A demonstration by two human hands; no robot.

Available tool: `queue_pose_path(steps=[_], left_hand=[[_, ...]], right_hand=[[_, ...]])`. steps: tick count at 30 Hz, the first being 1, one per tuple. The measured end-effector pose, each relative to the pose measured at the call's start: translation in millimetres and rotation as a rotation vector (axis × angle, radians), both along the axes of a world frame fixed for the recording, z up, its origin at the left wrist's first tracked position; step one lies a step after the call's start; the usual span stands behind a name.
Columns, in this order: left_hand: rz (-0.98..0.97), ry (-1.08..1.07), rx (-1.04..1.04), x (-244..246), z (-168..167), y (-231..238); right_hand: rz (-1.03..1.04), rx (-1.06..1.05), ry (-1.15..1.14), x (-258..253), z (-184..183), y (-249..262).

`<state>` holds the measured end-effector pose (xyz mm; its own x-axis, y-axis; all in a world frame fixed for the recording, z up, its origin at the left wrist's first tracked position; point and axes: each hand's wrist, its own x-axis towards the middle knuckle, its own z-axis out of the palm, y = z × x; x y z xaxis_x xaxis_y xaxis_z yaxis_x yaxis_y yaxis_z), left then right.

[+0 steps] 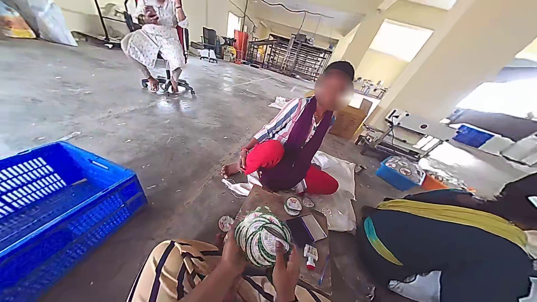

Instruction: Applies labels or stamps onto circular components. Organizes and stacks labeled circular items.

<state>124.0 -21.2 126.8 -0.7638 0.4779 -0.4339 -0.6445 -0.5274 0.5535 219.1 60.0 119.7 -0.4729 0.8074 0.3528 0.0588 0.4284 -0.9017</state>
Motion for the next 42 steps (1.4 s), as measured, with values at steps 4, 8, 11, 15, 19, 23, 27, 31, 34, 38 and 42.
queue_pose_path(steps=[4,8,11,15,19,23,27,31,34,38,42], left_hand=[[0.017,-0.104,0.045,24.4,15.7,-18.1],[-0.108,-0.135,0.166,55.7,25.7,-39.5],[-0.192,-0.094,0.187,77.3,25.7,-54.1],[-0.152,-0.11,0.185,104.5,14.0,-68.8],[-0.065,-0.203,0.225,130.6,7.7,-86.4],[-0.054,-0.139,0.312,148.0,0.1,-102.4],[-0.08,-0.084,0.361,154.9,3.1,-115.8],[-0.096,-0.156,0.204,156.8,17.4,-127.2],[-0.12,-0.112,0.214,163.2,16.2,-138.6],[-0.012,-0.119,0.208,167.7,-4.0,-139.5],[0.042,-0.141,0.224,155.6,-12.3,-150.1]], right_hand=[[0.095,-0.017,0.029,15.1,10.2,-27.9],[0.129,0.103,0.097,31.3,6.3,-52.4],[0.138,0.192,0.131,50.2,4.2,-67.8],[0.106,0.386,0.212,74.1,-6.1,-85.5],[0.25,0.436,0.252,95.6,-24.4,-94.8],[0.425,0.413,0.32,114.4,-29.3,-98.8],[0.401,0.472,0.235,124.9,-25.6,-100.4],[0.279,0.31,0.133,123.7,-19.0,-114.4],[0.164,0.156,0.091,116.3,-16.9,-125.2],[0.206,0.145,0.08,108.5,-25.2,-138.5],[0.423,0.028,0.191,110.1,-25.3,-154.3]])
